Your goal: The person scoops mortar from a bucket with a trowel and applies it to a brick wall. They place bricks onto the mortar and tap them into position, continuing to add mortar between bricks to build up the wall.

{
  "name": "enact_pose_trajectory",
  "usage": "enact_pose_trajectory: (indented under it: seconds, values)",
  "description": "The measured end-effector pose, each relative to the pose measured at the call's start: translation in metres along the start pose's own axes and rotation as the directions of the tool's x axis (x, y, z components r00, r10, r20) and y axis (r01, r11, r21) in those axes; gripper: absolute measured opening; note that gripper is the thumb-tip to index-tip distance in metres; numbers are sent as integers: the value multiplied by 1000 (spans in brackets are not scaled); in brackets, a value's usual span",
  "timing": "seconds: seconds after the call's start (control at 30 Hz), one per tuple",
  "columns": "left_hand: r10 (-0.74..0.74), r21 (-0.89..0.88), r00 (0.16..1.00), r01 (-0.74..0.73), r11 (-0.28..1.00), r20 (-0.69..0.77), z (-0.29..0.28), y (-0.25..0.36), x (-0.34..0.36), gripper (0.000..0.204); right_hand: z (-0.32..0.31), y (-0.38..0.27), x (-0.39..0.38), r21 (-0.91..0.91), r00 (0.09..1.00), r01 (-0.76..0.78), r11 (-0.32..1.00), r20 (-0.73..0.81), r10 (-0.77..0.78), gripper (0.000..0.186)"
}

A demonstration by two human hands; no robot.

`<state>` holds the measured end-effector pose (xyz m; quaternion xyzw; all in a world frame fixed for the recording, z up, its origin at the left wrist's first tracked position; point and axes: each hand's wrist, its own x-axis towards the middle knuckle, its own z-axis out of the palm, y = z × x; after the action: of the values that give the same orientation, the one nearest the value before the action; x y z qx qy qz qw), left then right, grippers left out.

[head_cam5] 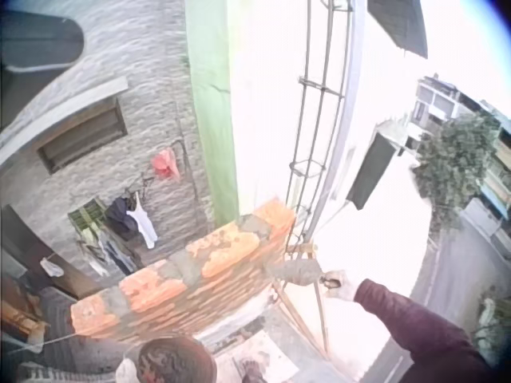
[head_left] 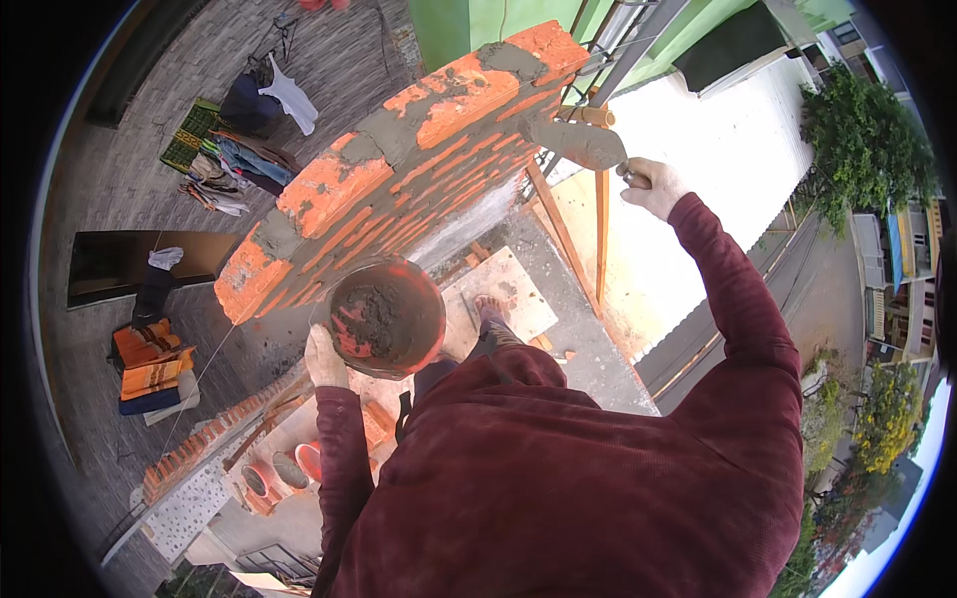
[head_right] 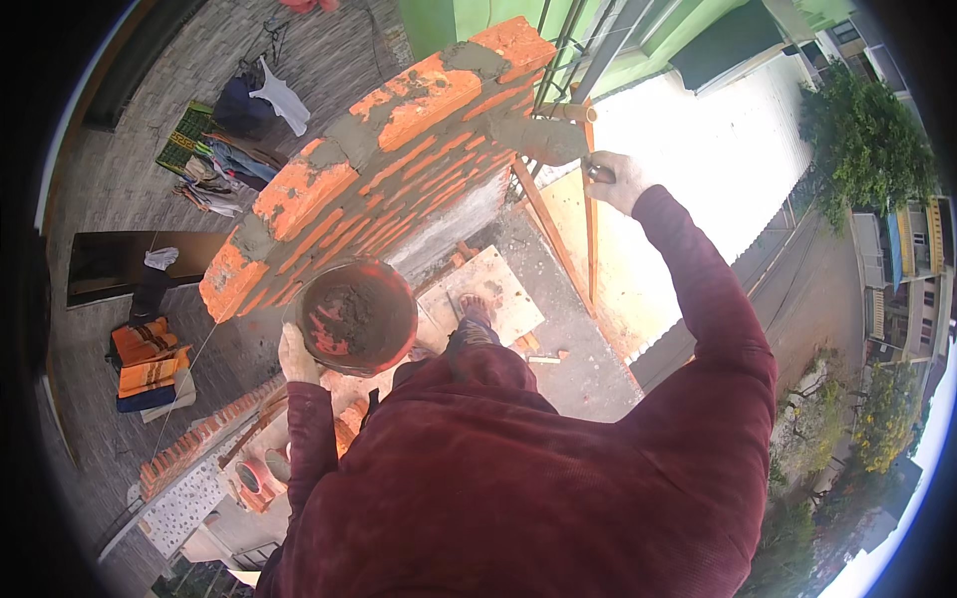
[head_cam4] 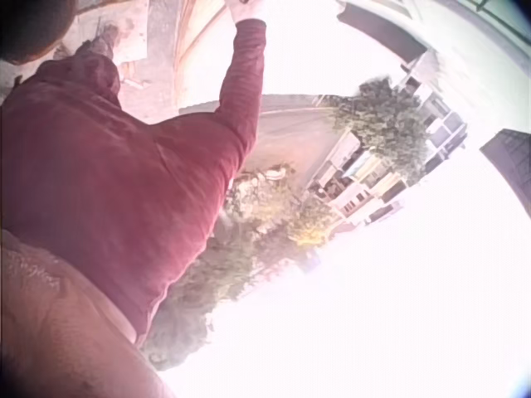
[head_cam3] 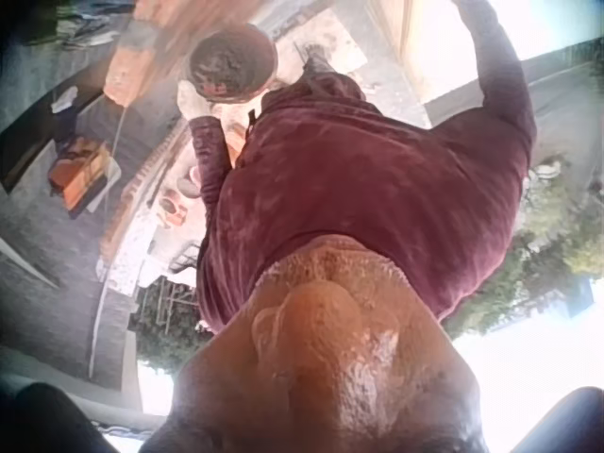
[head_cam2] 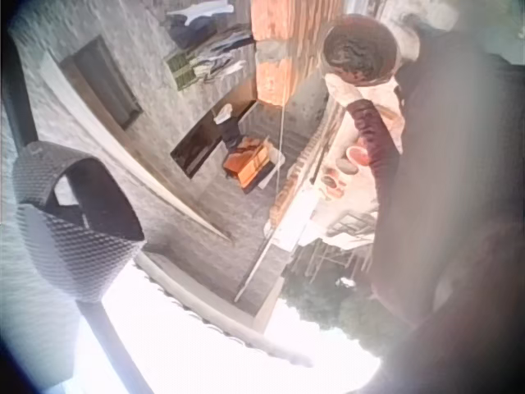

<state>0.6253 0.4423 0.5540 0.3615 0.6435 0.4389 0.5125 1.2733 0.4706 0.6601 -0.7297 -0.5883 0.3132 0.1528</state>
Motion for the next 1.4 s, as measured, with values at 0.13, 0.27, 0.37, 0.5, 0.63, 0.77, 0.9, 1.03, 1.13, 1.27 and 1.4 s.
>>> enact_pose_trajectory:
  seconds: [0.13,0.27,0.37,0.5,0.63,0.77,0.9,1.03,1.13,1.27,1.4]
  values:
    - [-3,30,993,7,1000,-122,-33,-4,-26,54,-41,-7,37,-60,996,-63,996,67,67,35]
    - [-103,-32,943,98,995,-318,-69,-27,-46,54,-70,-27,69,-136,961,-198,971,168,220,42]
    - [-159,10,913,176,984,-376,-77,-19,-67,48,-90,-53,90,-189,943,-227,955,200,264,36]
    - [-144,-74,924,125,989,-355,-66,-22,-75,50,-128,-90,116,-229,905,-265,937,277,323,24]
    - [-57,-85,965,36,996,-257,-88,-73,-62,55,-153,-109,145,-216,871,-258,942,370,323,15]
    - [-153,-78,923,134,988,-353,-72,-76,-63,59,-171,-118,143,-219,869,-240,946,386,310,14]
    - [-153,42,897,187,982,-414,-87,-89,-52,60,-194,-138,129,-506,872,-226,832,276,405,15]
    - [-262,11,893,286,958,-365,-80,-70,-44,67,-171,-166,115,-667,846,-114,736,324,424,18]
    - [-190,9,921,205,979,-339,-62,-62,-38,67,-147,-181,129,-589,904,-78,805,298,305,14]
    - [-177,15,919,194,981,-353,-70,-63,-40,66,-171,-186,146,-529,903,-178,830,247,352,12]
    - [-140,130,947,183,974,-288,-112,-95,-39,67,-207,-160,100,-542,868,-298,786,189,459,17]
